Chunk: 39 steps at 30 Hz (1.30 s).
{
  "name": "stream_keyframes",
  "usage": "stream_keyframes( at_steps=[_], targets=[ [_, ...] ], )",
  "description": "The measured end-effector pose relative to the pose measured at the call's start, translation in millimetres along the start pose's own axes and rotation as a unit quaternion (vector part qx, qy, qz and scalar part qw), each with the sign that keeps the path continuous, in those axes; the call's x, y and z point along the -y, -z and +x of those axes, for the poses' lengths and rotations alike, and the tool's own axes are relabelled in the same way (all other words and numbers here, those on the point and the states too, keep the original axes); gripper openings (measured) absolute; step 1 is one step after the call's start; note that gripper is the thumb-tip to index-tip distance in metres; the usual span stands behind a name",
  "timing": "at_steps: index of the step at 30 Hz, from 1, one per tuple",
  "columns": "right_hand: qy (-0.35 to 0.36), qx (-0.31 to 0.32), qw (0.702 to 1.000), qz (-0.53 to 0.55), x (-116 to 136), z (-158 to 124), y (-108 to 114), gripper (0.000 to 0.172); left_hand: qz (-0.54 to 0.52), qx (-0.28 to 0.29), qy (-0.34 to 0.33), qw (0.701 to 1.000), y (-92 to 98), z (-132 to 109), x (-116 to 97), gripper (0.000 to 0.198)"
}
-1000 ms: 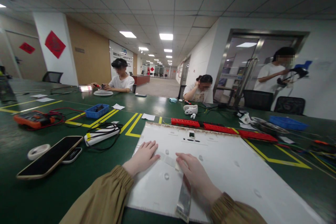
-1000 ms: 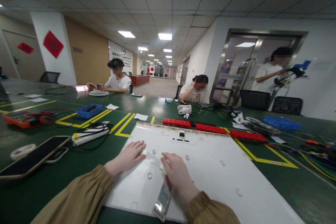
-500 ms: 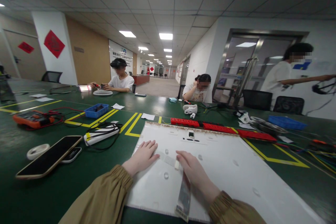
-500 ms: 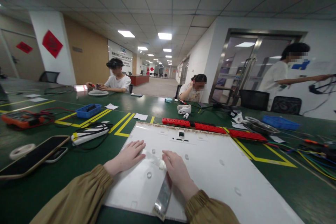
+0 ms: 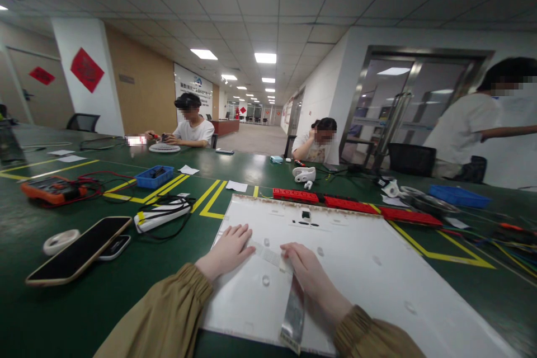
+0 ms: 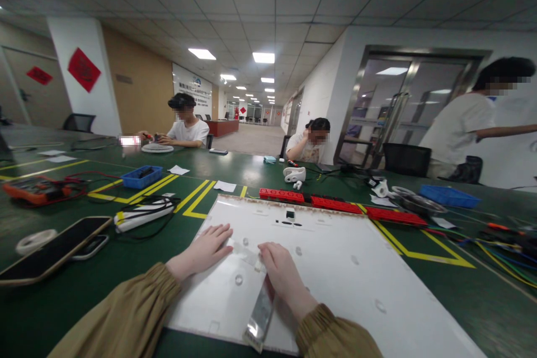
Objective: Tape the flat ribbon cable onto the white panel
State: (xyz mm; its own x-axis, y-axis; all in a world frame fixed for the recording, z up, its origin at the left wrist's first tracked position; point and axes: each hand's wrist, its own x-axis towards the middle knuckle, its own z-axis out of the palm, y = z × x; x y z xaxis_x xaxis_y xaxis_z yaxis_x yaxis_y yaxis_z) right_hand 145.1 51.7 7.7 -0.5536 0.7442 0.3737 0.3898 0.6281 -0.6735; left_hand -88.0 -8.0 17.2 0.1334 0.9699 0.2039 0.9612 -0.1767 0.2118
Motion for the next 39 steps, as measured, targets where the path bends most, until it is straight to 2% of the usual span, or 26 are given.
stream_keyframes(
  at_steps=[12, 22, 31, 39],
  targets=[
    [-0.017, 0.0, 1.0, -0.006, 4, 0, 5, 0.037, -0.011, -0.014, -0.008, 1.0, -2.1, -1, 2, 0.05],
    [-0.02, -0.005, 1.0, -0.004, 7, 0, 5, 0.037, 0.0, -0.001, -0.002, 1.0, -1.1, 0, 1, 0.05],
    [-0.049, -0.041, 0.998, 0.029, -10, 2, -1, 0.041, -0.003, -0.007, -0.012, 1.0, -2.4, 0, 3, 0.051],
    [-0.04, -0.04, 0.998, -0.002, -10, 2, 3, 0.042, -0.009, -0.013, -0.009, 1.0, -2.0, -1, 3, 0.05]
  ],
)
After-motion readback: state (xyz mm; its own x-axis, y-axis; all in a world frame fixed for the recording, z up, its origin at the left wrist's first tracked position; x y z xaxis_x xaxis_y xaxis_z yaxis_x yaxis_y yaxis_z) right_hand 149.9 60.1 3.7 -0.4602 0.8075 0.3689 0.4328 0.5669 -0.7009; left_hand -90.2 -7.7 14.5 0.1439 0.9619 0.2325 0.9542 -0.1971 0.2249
